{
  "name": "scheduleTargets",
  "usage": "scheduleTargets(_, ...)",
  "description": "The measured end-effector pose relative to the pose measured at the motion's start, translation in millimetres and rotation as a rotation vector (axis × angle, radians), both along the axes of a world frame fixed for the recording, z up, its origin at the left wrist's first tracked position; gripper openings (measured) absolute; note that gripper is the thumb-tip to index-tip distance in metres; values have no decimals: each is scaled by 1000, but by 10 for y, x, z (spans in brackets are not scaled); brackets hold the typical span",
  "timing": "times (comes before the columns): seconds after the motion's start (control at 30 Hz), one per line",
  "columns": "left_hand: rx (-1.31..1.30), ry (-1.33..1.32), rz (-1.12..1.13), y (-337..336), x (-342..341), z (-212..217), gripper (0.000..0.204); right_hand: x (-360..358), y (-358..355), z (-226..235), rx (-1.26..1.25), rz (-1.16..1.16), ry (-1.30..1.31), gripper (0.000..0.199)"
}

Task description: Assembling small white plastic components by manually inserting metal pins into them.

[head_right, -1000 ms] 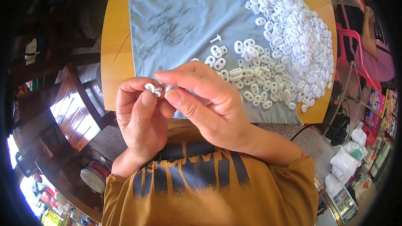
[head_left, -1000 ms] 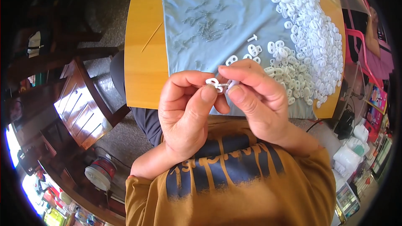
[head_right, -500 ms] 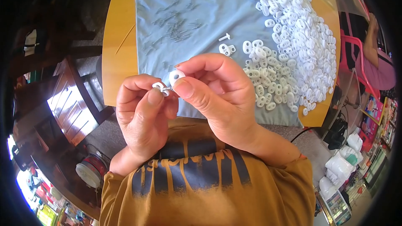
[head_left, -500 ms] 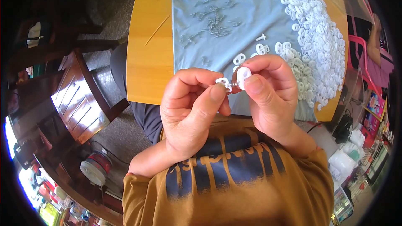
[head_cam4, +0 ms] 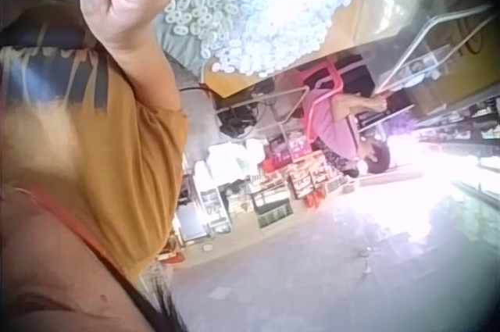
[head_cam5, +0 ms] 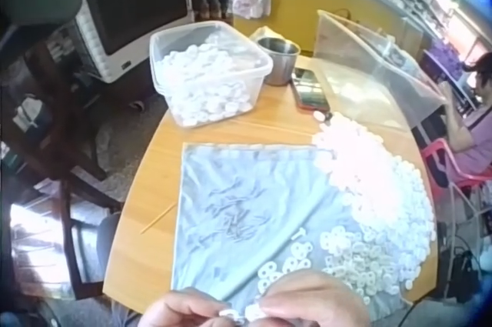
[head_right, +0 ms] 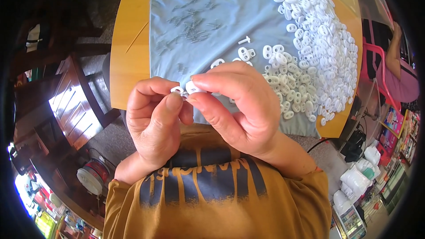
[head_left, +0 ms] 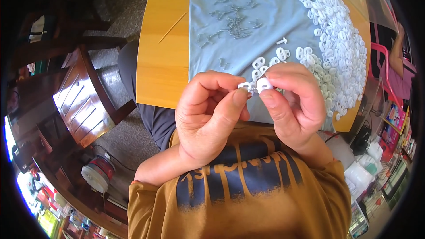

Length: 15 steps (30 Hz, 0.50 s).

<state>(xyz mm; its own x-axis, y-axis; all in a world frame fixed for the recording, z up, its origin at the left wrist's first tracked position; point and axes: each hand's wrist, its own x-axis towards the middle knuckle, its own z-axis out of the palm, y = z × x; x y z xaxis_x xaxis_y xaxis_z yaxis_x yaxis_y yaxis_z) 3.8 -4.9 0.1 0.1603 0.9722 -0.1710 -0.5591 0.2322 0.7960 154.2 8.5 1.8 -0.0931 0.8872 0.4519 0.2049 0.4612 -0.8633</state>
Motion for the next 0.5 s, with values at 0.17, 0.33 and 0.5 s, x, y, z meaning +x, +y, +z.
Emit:
scheduleTargets(0.17, 12, 29, -22, -9, 11, 17, 14, -25, -24, 50, -78, 4, 16, 22)
scheduleTargets(0.33, 35, 35, -73, -2, -10, 17, 17, -18, -25, 85, -154, 35, 36, 19)
scheduleTargets(0.5, 69, -12, -103, -16, -49, -23, 22, 9, -17, 129, -145, 83, -26, 23)
